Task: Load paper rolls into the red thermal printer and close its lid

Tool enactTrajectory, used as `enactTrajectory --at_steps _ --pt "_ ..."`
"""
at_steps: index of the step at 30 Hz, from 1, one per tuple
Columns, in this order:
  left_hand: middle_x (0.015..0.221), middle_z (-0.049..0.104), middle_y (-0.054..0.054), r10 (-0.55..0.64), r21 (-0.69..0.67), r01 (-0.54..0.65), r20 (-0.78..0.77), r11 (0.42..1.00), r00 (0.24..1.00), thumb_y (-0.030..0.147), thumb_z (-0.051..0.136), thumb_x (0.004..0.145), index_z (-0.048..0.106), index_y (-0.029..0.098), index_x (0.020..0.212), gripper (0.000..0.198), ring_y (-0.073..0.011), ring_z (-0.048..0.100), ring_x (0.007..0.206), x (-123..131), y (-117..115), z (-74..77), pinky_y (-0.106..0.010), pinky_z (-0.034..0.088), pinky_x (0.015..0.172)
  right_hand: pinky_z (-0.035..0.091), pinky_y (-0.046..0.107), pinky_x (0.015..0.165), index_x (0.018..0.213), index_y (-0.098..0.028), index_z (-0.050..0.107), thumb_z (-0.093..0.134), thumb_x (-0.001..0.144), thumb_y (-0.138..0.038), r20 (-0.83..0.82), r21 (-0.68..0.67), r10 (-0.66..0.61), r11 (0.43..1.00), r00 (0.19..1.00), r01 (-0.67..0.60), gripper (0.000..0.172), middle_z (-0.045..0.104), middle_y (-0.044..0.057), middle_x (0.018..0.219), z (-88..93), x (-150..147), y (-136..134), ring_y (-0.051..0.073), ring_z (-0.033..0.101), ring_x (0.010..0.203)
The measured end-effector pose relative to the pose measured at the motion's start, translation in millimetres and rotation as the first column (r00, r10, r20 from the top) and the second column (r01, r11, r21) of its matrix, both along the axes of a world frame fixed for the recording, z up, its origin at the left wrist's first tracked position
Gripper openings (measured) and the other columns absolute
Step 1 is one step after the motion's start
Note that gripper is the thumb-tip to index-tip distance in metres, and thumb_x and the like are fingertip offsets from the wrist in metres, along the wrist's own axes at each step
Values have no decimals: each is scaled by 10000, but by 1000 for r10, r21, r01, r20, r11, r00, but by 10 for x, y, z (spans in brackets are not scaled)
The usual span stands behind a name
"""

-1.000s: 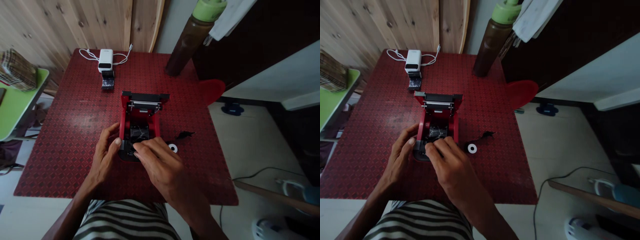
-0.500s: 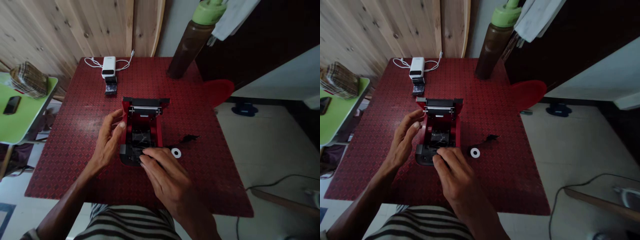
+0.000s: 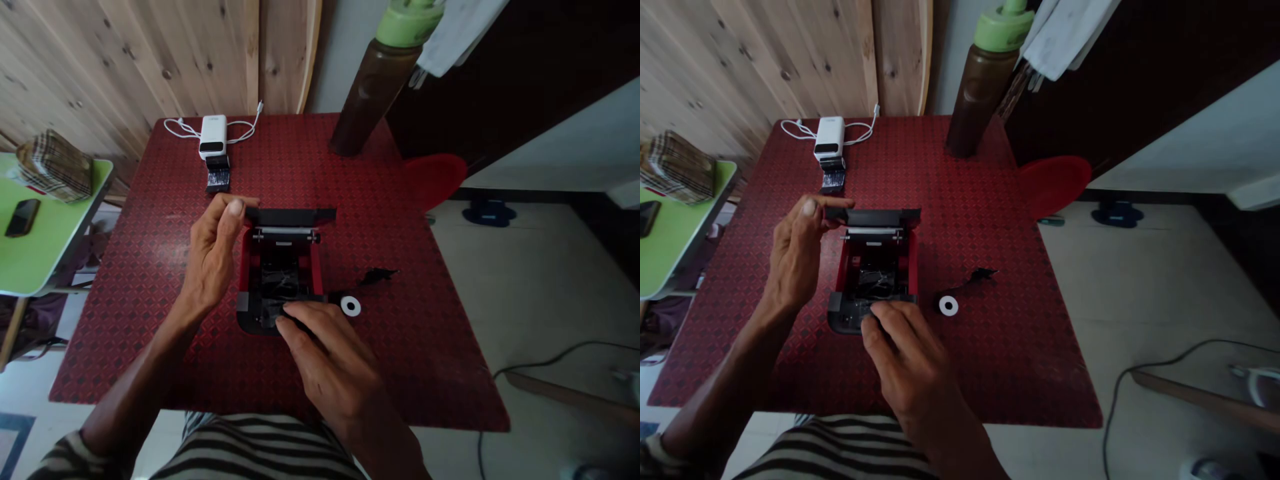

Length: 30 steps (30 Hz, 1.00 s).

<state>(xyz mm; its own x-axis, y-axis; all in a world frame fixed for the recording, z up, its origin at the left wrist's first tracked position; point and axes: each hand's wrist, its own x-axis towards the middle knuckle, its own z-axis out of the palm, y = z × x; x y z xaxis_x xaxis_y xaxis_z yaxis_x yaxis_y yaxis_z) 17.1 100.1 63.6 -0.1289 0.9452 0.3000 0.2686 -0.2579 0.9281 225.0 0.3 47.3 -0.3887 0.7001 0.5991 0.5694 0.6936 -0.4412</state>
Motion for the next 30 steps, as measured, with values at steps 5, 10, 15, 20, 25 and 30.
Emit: enactTrajectory --at_steps 5,10,15,20,25,30 --pt "1447 781 -63 20 -69 -21 -24 997 1000 420 811 1071 836 277 1008 158 -330 663 1494 -34 -362 -122 -502 484 1292 689 374 991 1239 -101 792 561 1090 39 90 36 -59 998 994 56 309 888 122 1155 9 -23 -57 235 802 1113" --pt "1722 624 -117 32 -292 14 153 956 988 508 848 1033 648 320 1582 614 -371 595 1613 -8 -672 -349 -547 541 1294 596 423 1093 1262 -170 789 595 1106 2 127 97 -179 981 976 167 303 889 111 1315 -15 -43 -93 257 750 1290" --pt "1756 621 -108 12 -385 109 297 916 955 501 812 1056 602 304 1630 642 -352 629 1602 24 -726 -431 -524 536 1330 539 443 1217 1249 -224 786 659 1114 -60 151 63 -196 980 969 189 247 869 97 1426 -29 -37 -91 256 723 1435" --pt "1751 630 -102 21 -407 125 335 905 942 490 812 1051 591 308 1640 655 -347 652 1579 35 -727 -407 -502 573 1294 504 462 1302 1193 -223 748 687 1099 -73 140 -29 -158 986 977 164 187 840 121 1492 -20 -54 -34 277 741 1490" --pt "1726 650 -90 56 -432 139 408 891 911 435 802 1049 599 305 1649 647 -330 680 1539 78 -739 -361 -487 575 1287 434 419 1350 1215 -197 725 653 1109 -41 163 -59 -139 987 977 150 202 889 84 1383 43 -63 30 239 819 1367" --pt "1687 691 -89 61 -427 154 449 891 892 378 800 1038 624 298 1639 631 -323 698 1520 111 -721 -339 -459 615 1231 430 401 1343 1225 -181 718 656 1109 -32 176 -80 -121 987 977 137 199 897 84 1354 79 -60 64 231 833 1335"
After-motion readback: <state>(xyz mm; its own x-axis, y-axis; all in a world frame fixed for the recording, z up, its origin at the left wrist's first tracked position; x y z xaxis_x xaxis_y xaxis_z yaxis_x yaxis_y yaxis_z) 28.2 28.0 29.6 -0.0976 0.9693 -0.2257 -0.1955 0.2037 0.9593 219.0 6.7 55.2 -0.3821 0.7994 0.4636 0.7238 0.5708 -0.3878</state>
